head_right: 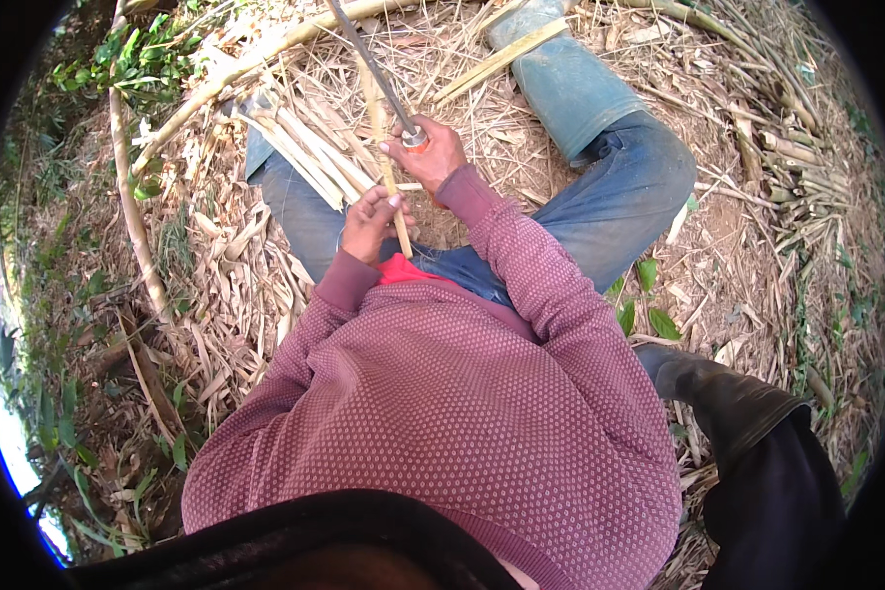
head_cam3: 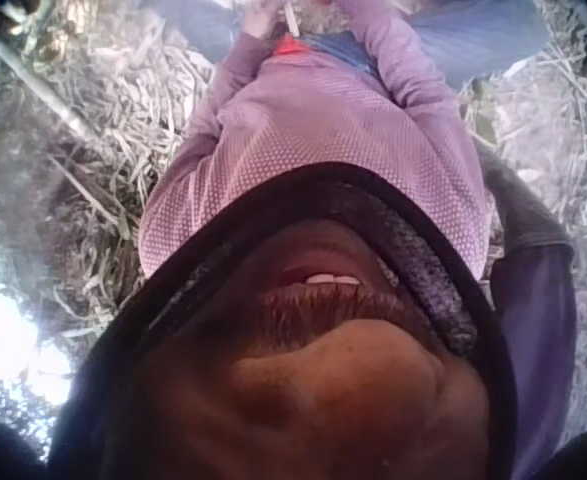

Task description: The person sits on the ground in a forest and uses a machete to split a piece of bamboo into thin strips. They hold the bamboo with their left hand and strike it with the machete in their right hand, creating a pile of bamboo strips.

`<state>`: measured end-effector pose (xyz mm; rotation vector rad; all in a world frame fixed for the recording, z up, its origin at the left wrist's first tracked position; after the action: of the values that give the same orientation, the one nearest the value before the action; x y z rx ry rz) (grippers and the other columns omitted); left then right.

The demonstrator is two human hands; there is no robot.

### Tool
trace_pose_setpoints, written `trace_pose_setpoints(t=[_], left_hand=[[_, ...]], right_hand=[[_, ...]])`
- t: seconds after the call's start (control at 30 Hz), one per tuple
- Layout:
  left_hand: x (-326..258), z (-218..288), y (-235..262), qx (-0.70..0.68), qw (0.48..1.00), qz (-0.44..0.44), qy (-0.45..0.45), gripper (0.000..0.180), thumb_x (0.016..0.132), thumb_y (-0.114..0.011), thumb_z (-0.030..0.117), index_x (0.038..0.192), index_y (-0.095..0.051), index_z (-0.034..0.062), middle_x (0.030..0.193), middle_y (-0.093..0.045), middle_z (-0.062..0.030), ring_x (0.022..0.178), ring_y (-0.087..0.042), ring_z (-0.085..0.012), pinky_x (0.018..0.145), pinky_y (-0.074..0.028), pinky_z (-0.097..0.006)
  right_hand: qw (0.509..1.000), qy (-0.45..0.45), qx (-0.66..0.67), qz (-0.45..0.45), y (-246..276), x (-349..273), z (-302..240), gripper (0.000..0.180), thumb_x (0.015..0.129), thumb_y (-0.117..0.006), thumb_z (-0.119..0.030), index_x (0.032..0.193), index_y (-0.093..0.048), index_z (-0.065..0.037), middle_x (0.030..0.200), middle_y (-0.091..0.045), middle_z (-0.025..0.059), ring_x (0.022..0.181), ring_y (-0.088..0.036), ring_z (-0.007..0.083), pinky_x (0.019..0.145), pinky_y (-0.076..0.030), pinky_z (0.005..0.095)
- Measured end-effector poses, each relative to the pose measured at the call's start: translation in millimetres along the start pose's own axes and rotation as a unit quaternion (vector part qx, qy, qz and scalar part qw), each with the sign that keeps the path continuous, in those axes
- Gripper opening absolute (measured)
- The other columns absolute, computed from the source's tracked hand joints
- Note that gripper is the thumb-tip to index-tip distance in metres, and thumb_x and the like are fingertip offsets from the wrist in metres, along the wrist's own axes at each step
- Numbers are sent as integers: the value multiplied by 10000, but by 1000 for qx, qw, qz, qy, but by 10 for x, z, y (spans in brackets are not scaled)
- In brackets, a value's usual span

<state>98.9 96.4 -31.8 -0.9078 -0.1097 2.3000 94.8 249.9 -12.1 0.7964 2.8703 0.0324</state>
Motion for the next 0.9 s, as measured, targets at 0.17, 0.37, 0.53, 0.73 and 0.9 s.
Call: trace_pose_setpoints(t=[0.17, 0.37, 0.53, 0.73, 0.9], left_hand=[[381, 215, 1118, 46, 980, 186, -57, 142, 865, -559, 93, 953, -528, -15, 765, -628, -98, 633, -640, -168, 530, -545, -258], [680, 905, 828, 593, 736, 242, -221, 364, 838, -588, 203, 1167, -531, 58, 1039, -595, -172, 907, -604, -284, 777, -487, -359], [1845, 564, -431, 624, 766, 43, -149, 265, 906, -460, 180, 1124, -588, 99, 976, -654, -121, 790, -632, -216, 777, -509, -342], [2692, 217, -826, 679, 706, 3, -200, 335, 827, -518, 219, 1151, -541, 137, 1093, -574, -185, 942, -583, -348, 793, -475, -411], [2595, 222, -994, 665, 717, -3, -210, 246, 820, -544, 207, 1037, -578, 97, 1046, -568, -172, 989, -562, -329, 845, -447, -418]], right_hand=[[997, 0, -57, 57, 254, 79, 52, 254, 697, -743, -226, 844, -627, -55, 723, -642, 64, 668, -609, 144, 648, -488, 290], [990, -6, 15, 139, 825, 171, -162, 181, 744, -709, -158, 846, -606, -50, 696, -628, 44, 614, -601, 111, 581, -491, 266], [965, 54, 56, 252, 1274, 141, -263, 185, 764, -704, -79, 884, -580, -13, 676, -607, 36, 542, -580, 88, 484, -472, 214], [962, 32, 37, 270, 1339, 147, -209, 176, 764, -700, -77, 872, -578, -8, 666, -605, 39, 539, -579, 87, 484, -471, 215], [965, 30, 36, 257, 1304, 161, -172, 173, 759, -696, -67, 870, -575, -15, 668, -604, 30, 554, -575, 75, 486, -464, 206]])
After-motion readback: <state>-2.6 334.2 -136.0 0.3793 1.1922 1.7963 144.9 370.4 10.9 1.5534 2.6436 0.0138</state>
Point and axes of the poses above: each hand's wrist, its own x-axis towards the middle knuckle, its own y-axis out of the back of the hand, z = x × y, the point moved 9 cm from there along x, towards the middle knuckle
